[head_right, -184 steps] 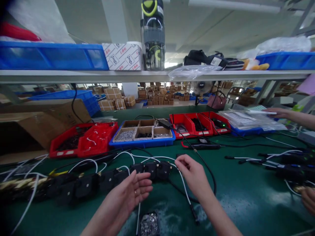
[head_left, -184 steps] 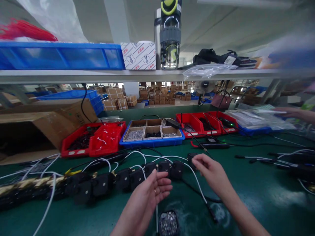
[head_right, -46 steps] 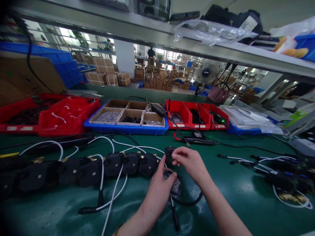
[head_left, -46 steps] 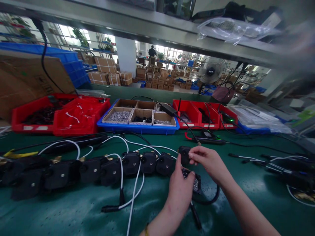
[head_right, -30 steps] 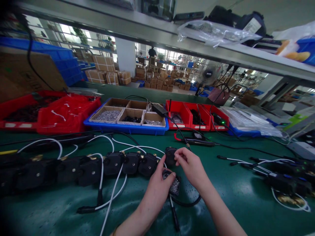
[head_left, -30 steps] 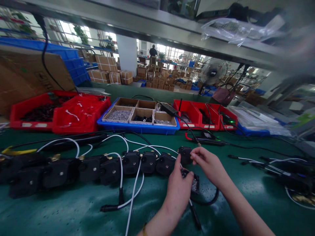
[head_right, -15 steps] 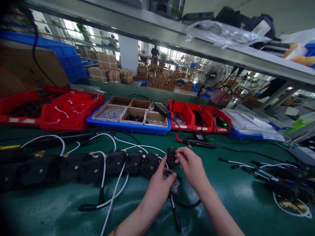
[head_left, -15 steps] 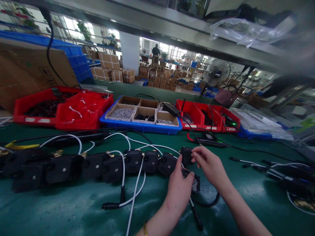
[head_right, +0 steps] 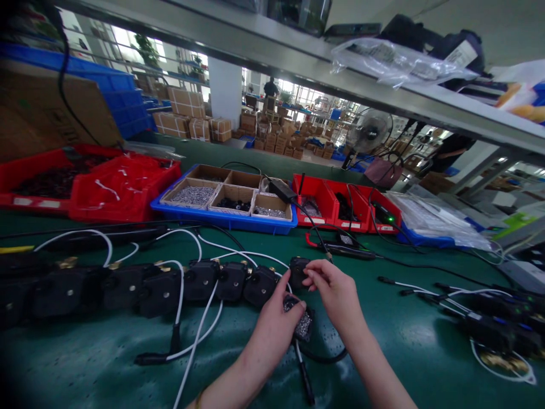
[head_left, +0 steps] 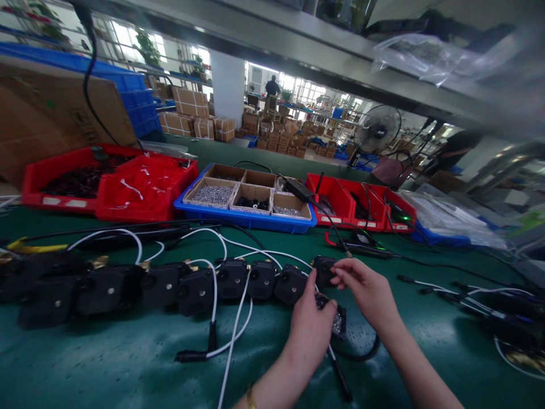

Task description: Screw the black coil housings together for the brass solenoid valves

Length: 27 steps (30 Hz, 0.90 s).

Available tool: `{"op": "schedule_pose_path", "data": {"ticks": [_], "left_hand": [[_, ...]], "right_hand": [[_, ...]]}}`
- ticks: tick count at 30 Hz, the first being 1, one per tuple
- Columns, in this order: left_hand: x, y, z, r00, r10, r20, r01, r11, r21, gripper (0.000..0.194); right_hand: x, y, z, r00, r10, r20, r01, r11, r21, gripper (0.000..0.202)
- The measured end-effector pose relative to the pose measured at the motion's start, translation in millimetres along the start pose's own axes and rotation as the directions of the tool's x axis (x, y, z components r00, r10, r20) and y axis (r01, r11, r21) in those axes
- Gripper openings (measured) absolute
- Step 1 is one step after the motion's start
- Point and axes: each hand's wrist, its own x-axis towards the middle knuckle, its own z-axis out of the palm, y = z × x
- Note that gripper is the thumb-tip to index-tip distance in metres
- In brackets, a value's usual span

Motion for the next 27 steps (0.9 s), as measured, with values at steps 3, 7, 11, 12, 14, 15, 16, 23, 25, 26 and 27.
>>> {"op": "schedule_pose_path", "data": {"ticks": [3, 7, 11, 12, 14, 15, 16, 23, 25, 26, 27], "left_hand": [[1, -2, 0.2, 1.0, 0.012, -0.006, -0.012, 1.0, -0.004, 0.079], [1, -5, 0.7, 1.0, 0.026, -0.004, -0.026, 0.999, -0.02, 0.079], [1, -3, 0.7, 1.0, 0.028, -0.007, -0.028, 0.999, -0.02, 0.078], [1, -2, 0.4, 1.0, 0.03, -0.009, -0.03, 0.999, -0.018, 0.078], [0, -1, -0.4, 1.0, 0.03, -0.006, -0.03, 0.999, -0.018, 0.078], [-1, 0, -0.9, 1.0, 0.026, 0.0, -0.026, 1.0, -0.015, 0.079], [-1, 1, -1.4, 1.0, 0.022, 0.005, -0.022, 1.0, -0.01, 0.079], [-2, 3, -2.0, 0.999, 0.038, 0.015, -0.038, 0.999, 0.013, 0.078], [-2, 2, -1.3, 0.999, 0.038, 0.012, -0.038, 0.999, 0.015, 0.077], [-2, 1, -1.0, 0.999, 0.038, 0.012, -0.038, 0.999, 0.014, 0.077], [-1, 0, -0.7, 0.999, 0.037, 0.012, -0.038, 0.999, 0.013, 0.077]], "right_hand": [[0, 0, 0, 0.997, -0.073, -0.037, 0.07, 0.995, -0.075, 0.029], [4, 1, 0, 0.98, -0.184, -0.074, 0.167, 0.967, -0.194, 0.026], [10, 4, 4, 0.976, -0.215, -0.047, 0.197, 0.949, -0.245, 0.025], [12, 5, 5, 0.977, -0.211, -0.041, 0.195, 0.949, -0.25, 0.024], [16, 8, 6, 0.979, -0.199, -0.033, 0.185, 0.95, -0.251, 0.025], [18, 9, 6, 0.981, -0.193, -0.029, 0.18, 0.952, -0.247, 0.025], [19, 11, 7, 0.982, -0.189, -0.027, 0.177, 0.954, -0.24, 0.025], [23, 18, 9, 0.985, -0.167, -0.038, 0.16, 0.977, -0.141, 0.024], [22, 20, 10, 0.988, -0.149, -0.033, 0.145, 0.984, -0.103, 0.023], [22, 20, 11, 0.99, -0.14, -0.03, 0.137, 0.987, -0.085, 0.023], [22, 21, 12, 0.991, -0.132, -0.028, 0.13, 0.989, -0.068, 0.023]]}}
